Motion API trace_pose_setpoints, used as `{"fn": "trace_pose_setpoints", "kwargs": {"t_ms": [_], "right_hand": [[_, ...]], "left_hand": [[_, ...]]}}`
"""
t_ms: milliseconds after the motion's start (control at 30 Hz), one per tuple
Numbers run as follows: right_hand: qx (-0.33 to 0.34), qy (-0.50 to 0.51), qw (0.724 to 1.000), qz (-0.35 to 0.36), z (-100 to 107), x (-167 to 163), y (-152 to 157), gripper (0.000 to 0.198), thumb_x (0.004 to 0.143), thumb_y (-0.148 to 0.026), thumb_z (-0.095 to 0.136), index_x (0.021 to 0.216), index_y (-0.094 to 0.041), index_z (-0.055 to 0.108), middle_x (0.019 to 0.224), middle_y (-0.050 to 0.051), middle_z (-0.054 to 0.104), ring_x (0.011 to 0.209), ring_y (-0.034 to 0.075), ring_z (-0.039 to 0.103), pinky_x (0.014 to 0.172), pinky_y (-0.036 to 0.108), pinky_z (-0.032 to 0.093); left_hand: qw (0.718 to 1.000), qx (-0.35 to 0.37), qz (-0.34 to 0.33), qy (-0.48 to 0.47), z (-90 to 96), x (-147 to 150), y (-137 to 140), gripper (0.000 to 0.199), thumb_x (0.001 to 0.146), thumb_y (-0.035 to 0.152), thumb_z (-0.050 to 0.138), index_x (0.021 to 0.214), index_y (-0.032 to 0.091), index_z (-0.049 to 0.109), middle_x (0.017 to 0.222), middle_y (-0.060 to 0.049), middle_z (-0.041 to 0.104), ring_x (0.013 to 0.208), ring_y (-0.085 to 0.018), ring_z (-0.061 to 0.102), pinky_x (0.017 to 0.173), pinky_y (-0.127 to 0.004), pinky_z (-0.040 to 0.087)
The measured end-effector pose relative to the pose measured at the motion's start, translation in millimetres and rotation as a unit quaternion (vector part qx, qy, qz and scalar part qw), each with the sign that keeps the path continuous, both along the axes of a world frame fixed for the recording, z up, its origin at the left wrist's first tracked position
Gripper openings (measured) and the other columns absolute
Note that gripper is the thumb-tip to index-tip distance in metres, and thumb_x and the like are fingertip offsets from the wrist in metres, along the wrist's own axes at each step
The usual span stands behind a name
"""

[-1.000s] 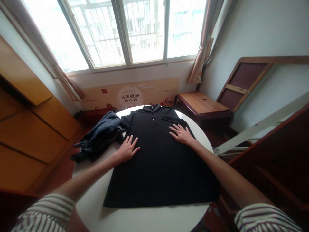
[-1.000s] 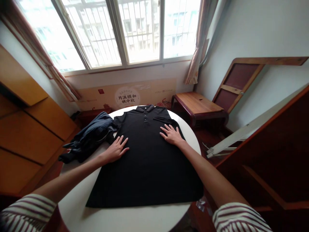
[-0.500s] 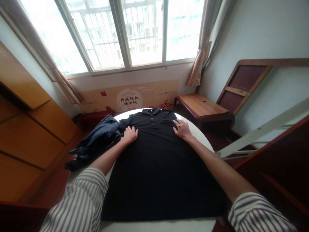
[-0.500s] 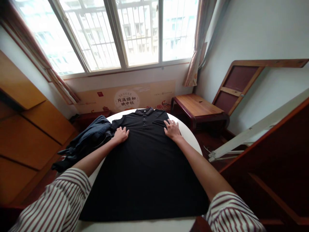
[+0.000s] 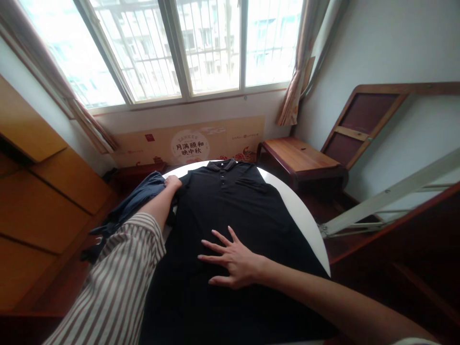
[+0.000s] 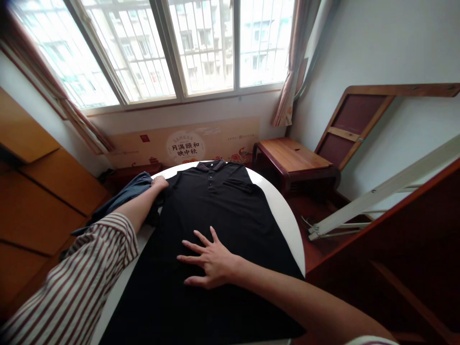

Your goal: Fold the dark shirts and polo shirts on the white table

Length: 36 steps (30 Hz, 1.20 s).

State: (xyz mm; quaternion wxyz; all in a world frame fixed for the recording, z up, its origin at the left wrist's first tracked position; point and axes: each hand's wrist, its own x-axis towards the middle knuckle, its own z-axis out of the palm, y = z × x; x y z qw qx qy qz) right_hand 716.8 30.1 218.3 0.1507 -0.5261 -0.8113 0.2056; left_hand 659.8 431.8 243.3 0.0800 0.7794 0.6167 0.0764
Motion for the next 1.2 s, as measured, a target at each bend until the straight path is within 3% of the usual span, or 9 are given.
{"fn": "trace_pose_setpoints", "kwargs": {"t_ms": [133,233,467,600,700,867,967,1033,1200], "right_hand": [[-0.012,0.011,1.0,0.002,2.3,-0.7,-7.4,0.067,0.09,-0.068,0.043,0.15,-0.04,0.033,0.162,0.003,0.02,0.149,0.038,-0.001,0.107,0.074,-0.01],[-0.013,0.02,0.999,0.022,4.6,-2.8,-13.4,0.065,0.09,-0.066,0.045,0.149,-0.041,0.034,0.161,0.002,0.023,0.148,0.04,-0.002,0.105,0.075,-0.011],[-0.026,0.037,0.998,0.038,16.2,-12.8,-22.9,0.071,0.087,-0.064,0.053,0.15,-0.036,0.036,0.159,0.006,0.031,0.148,0.04,0.007,0.107,0.074,-0.008],[-0.027,0.037,0.998,0.045,11.5,-23.1,-15.3,0.069,0.088,-0.064,0.052,0.15,-0.038,0.035,0.16,0.004,0.026,0.148,0.042,0.003,0.105,0.077,-0.007],[-0.03,0.033,0.997,0.064,5.0,-26.6,-12.0,0.074,0.086,-0.063,0.055,0.152,-0.038,0.03,0.162,0.004,0.018,0.147,0.043,-0.006,0.102,0.078,-0.011],[-0.031,0.03,0.997,0.06,3.8,-27.0,-15.3,0.073,0.088,-0.062,0.053,0.152,-0.039,0.028,0.163,0.003,0.015,0.147,0.042,-0.008,0.103,0.077,-0.013],[-0.025,0.03,0.998,0.05,6.2,-28.4,-18.7,0.072,0.088,-0.061,0.053,0.152,-0.04,0.028,0.162,0.002,0.016,0.147,0.041,-0.007,0.104,0.076,-0.013],[-0.015,0.034,0.998,0.043,8.1,-29.3,-20.9,0.07,0.088,-0.06,0.053,0.151,-0.04,0.03,0.162,0.002,0.018,0.148,0.04,-0.005,0.105,0.075,-0.013],[-0.006,0.047,0.998,0.036,11.5,-28.6,-24.9,0.067,0.09,-0.06,0.051,0.151,-0.04,0.031,0.162,0.001,0.019,0.148,0.039,-0.005,0.107,0.074,-0.012]], "left_hand": [[0.996,0.031,0.078,-0.01,1.7,6.2,-1.5,0.04,0.086,0.024,0.064,0.118,0.0,0.061,0.124,-0.031,0.057,0.115,-0.039,0.059,0.086,-0.045,0.053],[0.993,0.06,0.094,-0.021,10.4,7.5,-1.8,0.042,0.088,0.022,0.057,0.124,0.0,0.058,0.129,-0.033,0.052,0.117,-0.039,0.058,0.089,-0.047,0.052],[0.995,0.06,0.066,-0.041,38.4,-1.6,0.0,0.048,0.079,0.023,0.063,0.119,-0.004,0.06,0.12,-0.034,0.059,0.113,-0.041,0.06,0.088,-0.047,0.052],[0.995,0.084,-0.004,-0.047,46.1,0.6,-10.0,0.045,0.084,0.025,0.057,0.123,0.002,0.059,0.122,-0.03,0.06,0.114,-0.039,0.06,0.091,-0.045,0.05],[0.99,0.095,-0.1,-0.041,36.4,15.4,-26.7,0.041,0.087,0.026,0.054,0.125,0.011,0.058,0.123,-0.021,0.062,0.117,-0.033,0.059,0.097,-0.04,0.047],[0.975,0.036,-0.218,-0.01,-6.0,45.3,-58.3,0.042,0.086,0.038,0.062,0.119,0.013,0.061,0.118,-0.017,0.066,0.111,-0.028,0.063,0.093,-0.032,0.048],[0.969,0.01,-0.246,-0.001,-24.1,53.1,-65.6,0.043,0.094,0.045,0.049,0.115,0.011,0.064,0.118,-0.019,0.066,0.113,-0.028,0.062,0.095,-0.033,0.047],[0.965,0.011,-0.261,-0.002,-28.1,51.7,-63.2,0.044,0.1,0.039,0.035,0.122,0.011,0.062,0.128,-0.019,0.061,0.123,-0.026,0.056,0.103,-0.034,0.041],[0.962,-0.015,-0.271,0.021,-27.9,36.1,-48.2,0.05,0.098,0.044,0.033,0.145,0.028,0.044,0.156,-0.01,0.036,0.144,-0.028,0.03,0.112,-0.054,0.027]]}}
